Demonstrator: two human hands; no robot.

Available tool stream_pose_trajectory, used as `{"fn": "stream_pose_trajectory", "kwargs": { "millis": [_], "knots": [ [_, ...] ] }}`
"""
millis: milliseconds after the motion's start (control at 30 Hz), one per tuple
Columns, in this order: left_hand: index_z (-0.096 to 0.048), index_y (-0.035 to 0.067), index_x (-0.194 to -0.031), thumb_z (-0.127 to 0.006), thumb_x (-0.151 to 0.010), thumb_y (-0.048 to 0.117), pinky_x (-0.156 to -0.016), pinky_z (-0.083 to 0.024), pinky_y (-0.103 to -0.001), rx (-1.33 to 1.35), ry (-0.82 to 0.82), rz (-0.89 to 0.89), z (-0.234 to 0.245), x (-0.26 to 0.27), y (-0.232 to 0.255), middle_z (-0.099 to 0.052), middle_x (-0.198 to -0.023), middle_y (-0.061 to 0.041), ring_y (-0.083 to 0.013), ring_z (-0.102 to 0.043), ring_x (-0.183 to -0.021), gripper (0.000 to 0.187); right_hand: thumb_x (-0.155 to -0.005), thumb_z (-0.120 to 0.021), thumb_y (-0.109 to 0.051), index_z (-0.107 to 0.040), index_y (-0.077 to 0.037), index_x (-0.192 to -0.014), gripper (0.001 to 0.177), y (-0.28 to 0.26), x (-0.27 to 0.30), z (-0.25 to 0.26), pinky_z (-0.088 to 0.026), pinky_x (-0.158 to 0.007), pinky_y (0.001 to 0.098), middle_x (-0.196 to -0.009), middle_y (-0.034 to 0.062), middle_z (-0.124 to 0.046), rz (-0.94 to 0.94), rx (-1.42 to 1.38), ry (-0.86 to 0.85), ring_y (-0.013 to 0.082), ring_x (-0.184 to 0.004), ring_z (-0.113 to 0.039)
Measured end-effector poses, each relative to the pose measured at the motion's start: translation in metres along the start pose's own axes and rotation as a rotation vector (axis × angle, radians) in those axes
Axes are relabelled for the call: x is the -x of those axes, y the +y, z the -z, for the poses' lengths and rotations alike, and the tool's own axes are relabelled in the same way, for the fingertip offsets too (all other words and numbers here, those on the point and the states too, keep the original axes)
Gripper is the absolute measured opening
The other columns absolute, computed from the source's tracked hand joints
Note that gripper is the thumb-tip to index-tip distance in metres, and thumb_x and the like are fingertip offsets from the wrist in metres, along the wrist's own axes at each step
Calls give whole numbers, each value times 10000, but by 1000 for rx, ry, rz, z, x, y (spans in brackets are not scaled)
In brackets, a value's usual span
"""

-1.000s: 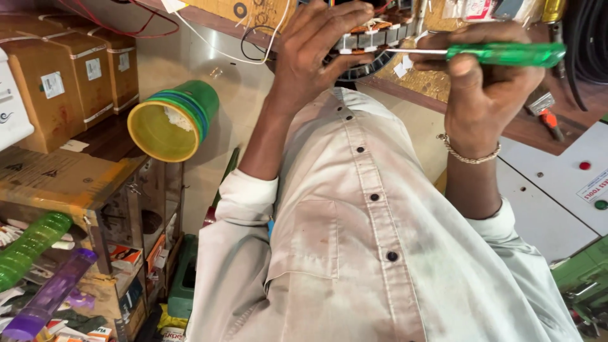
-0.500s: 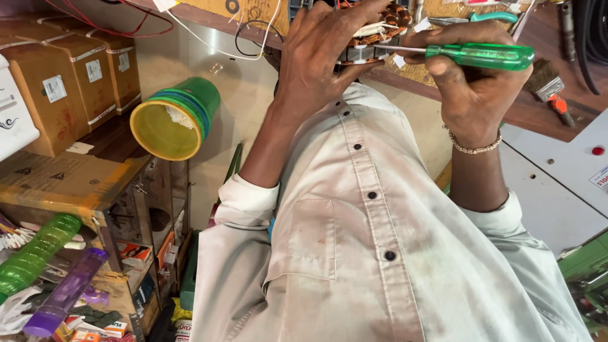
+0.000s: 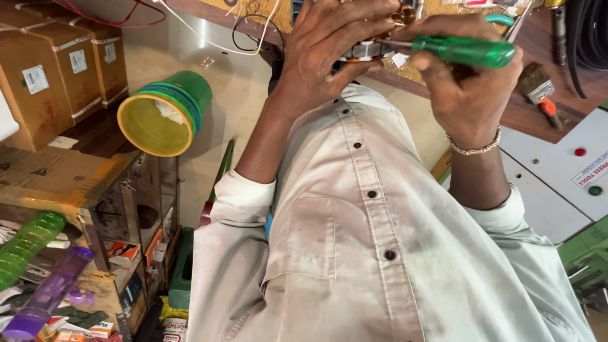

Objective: The person holds a circular electrical component with copper windings and uses a green-handled screwdriver to adjust or tighten internal parts. The person rotates the component to access different sections while working at a cluttered workbench.

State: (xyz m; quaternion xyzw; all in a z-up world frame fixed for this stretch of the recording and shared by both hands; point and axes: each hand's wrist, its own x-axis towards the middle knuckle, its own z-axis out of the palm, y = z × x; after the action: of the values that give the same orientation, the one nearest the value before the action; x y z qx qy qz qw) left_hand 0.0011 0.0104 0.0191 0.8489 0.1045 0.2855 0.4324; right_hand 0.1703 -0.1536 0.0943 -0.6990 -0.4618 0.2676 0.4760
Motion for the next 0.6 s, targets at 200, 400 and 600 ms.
{"fn": "stream_pose_trajectory", "kwargs": {
  "millis": [200,400,600],
  "knots": [
    [-726,118,-1278,-922,-896,270,-1092,-450,-409,46,19,14,-2,1,-2,-648,-1396,57,-210,-602,-1269,455,-1153,-714,-345,-658,39,-1237,397,3,-7,-4,-558,-761,200,-1099,130,-758,-10,-86,17,127,-916,-720],
    [-749,122,-1284,-913,-893,249,-1024,-451,-387,64,-3,37,0,-1,-3,-662,-1399,56,-205,-616,-1203,442,-1167,-679,-306,-628,9,-1216,324,-19,-16,-17,-614,-844,234,-1138,77,-725,35,-113,32,139,-1029,-756],
    [-719,111,-1295,-870,-932,257,-1035,-448,-386,73,-7,25,2,-3,-3,-654,-1399,45,-222,-613,-1213,419,-1122,-691,-230,-697,3,-1157,236,-35,-22,-16,-611,-807,342,-1073,126,-750,87,252,-64,225,-931,-750]
  ]
}}
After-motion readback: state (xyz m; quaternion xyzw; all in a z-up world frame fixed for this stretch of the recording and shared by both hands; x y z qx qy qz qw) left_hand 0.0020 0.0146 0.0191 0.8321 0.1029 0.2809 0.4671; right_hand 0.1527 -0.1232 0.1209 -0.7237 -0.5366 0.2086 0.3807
